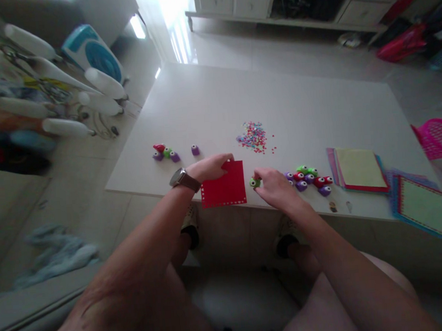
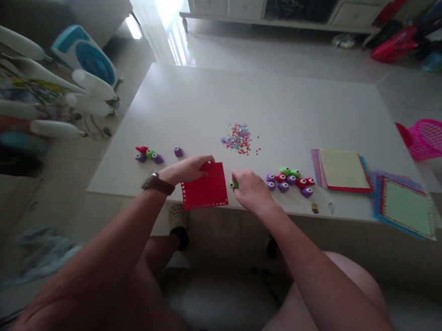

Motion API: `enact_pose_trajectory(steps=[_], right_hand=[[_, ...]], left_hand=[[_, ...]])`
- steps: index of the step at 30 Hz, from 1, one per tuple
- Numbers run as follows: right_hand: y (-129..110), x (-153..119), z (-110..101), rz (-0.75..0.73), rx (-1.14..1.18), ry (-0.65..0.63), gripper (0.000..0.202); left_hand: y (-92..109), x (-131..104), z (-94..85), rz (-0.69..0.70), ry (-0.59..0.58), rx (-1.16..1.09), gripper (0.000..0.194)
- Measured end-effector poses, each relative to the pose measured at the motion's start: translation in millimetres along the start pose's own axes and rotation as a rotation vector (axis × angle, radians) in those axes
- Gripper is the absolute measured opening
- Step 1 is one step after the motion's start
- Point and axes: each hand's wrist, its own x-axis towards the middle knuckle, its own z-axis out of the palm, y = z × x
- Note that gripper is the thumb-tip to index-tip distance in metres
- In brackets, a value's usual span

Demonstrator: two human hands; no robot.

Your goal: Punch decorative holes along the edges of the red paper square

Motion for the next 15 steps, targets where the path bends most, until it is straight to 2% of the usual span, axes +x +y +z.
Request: enact_pose_trajectory(steps=[9,15], right_hand=[[4.0,1.3,2.6,0.036,0.078,-0.034,0.017],[6.1,2.6,4.3,0.032,0.081,-0.003,0.018]], left_hand=[[2.8,-7.3,-13.1,-0.033,-0.008,-0.188,0.052],[12.1,-11.8,-17.9,-0.088,-0.043,-0.203,0.055]])
